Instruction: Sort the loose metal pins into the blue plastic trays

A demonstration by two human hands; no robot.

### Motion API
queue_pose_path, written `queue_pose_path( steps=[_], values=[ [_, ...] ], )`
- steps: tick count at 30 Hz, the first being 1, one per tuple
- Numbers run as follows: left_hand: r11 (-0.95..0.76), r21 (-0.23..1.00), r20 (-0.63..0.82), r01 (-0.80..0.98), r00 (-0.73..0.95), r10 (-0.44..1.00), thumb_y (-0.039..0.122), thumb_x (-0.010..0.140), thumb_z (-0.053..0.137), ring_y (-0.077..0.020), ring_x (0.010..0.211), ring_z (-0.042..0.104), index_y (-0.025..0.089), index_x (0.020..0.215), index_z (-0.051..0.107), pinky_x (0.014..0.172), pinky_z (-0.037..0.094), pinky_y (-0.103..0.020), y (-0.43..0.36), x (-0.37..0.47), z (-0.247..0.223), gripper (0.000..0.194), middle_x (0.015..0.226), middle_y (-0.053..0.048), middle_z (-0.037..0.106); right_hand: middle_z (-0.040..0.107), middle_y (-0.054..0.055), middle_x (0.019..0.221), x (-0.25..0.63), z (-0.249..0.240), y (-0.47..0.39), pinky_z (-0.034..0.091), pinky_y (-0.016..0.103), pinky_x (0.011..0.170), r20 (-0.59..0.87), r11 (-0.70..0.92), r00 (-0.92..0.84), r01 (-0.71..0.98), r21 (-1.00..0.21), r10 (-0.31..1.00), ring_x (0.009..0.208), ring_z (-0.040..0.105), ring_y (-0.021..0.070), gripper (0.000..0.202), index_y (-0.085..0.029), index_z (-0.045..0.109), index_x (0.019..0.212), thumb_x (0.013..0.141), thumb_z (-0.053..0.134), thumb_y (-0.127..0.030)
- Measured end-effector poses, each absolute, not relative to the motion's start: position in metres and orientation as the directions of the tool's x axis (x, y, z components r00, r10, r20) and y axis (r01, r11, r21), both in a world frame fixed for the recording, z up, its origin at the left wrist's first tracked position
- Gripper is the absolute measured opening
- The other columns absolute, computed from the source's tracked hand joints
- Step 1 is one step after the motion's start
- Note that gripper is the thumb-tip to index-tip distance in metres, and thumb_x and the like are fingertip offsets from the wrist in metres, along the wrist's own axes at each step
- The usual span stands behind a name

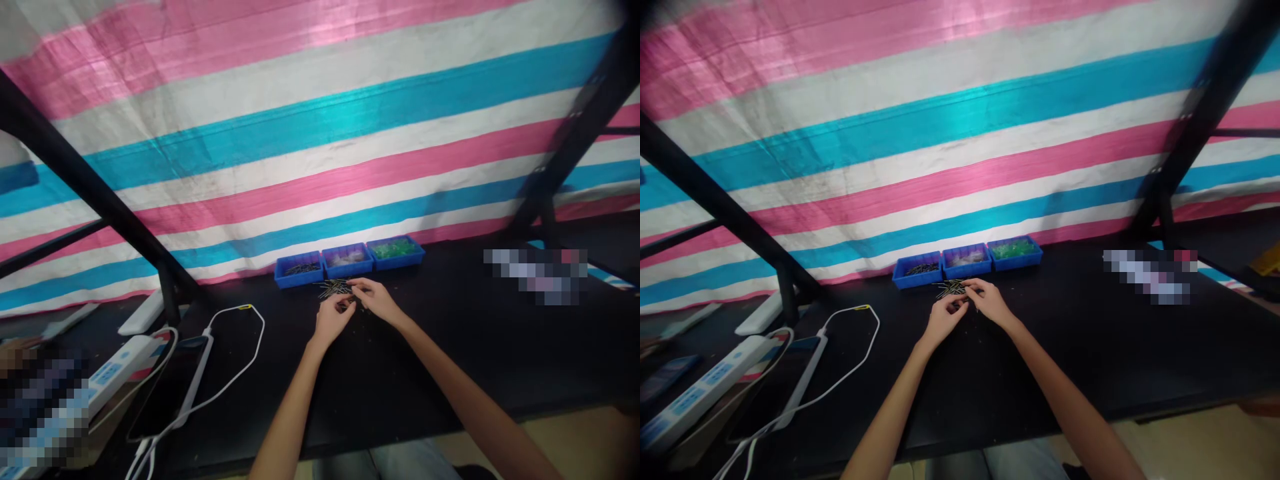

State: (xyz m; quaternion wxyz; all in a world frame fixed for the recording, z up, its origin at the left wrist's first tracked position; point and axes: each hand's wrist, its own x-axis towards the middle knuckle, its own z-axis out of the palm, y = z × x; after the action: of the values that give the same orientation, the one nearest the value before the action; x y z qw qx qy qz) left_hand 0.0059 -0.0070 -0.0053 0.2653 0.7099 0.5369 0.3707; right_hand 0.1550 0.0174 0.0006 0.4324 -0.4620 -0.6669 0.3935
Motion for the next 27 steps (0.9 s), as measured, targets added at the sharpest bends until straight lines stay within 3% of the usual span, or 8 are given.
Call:
queue_pose_path(
  steps=[4, 10, 18, 27],
  values=[
    [-0.314, 0.831, 0.243, 0.459, 0.208, 0.947, 0.037, 0.076, 0.052, -0.0079, 0.051, 0.045, 0.017, 0.085, 0.068, 0.050, 0.035, -0.020, -0.004, 0.007, -0.008, 0.027, 0.075, -0.002, 0.065, 0.063, 0.006, 0.081, 0.149, 0.001, 0.015, 0.037, 0.021, 0.043, 0.177, 0.220, -0.325, 0.099, -0.970, 0.929, 0.044, 0.043, 0.0056, 0.033, -0.013, 0.063, 0.097, 0.077, 0.051, -0.038],
    [-0.322, 0.871, 0.266, 0.371, 0.196, 0.944, 0.039, 0.074, 0.055, -0.0083, 0.051, 0.044, 0.014, 0.081, 0.069, 0.050, 0.035, -0.021, 0.000, 0.005, -0.014, 0.029, 0.074, -0.005, 0.064, 0.062, 0.008, 0.095, 0.151, 0.000, 0.014, 0.042, 0.022, 0.050, 0.220, 0.287, -0.335, 0.165, -0.944, 0.916, 0.054, 0.050, 0.0078, 0.030, -0.015, 0.066, 0.094, 0.075, 0.055, -0.035],
    [-0.306, 0.821, 0.246, 0.482, 0.186, 0.951, 0.040, 0.074, 0.056, -0.0091, 0.056, 0.046, 0.021, 0.079, 0.072, 0.055, 0.037, -0.022, -0.002, 0.003, -0.016, 0.025, 0.079, -0.003, 0.062, 0.058, 0.007, 0.088, 0.152, -0.009, 0.017, 0.043, 0.023, 0.049, 0.173, 0.290, -0.386, 0.269, -0.919, 0.906, 0.049, 0.048, 0.0064, 0.032, -0.014, 0.065, 0.092, 0.079, 0.049, -0.039],
    [-0.255, 0.771, 0.232, 0.584, 0.116, 0.966, 0.045, 0.073, 0.055, -0.0097, 0.058, 0.048, 0.023, 0.077, 0.071, 0.053, 0.034, -0.021, -0.005, 0.003, -0.010, 0.027, 0.073, -0.001, 0.060, 0.061, 0.005, 0.081, 0.152, -0.006, 0.017, 0.041, 0.023, 0.049, 0.167, 0.268, -0.389, 0.223, -0.937, 0.906, 0.049, 0.049, 0.0078, 0.031, -0.013, 0.062, 0.090, 0.077, 0.052, -0.039]
  ],
)
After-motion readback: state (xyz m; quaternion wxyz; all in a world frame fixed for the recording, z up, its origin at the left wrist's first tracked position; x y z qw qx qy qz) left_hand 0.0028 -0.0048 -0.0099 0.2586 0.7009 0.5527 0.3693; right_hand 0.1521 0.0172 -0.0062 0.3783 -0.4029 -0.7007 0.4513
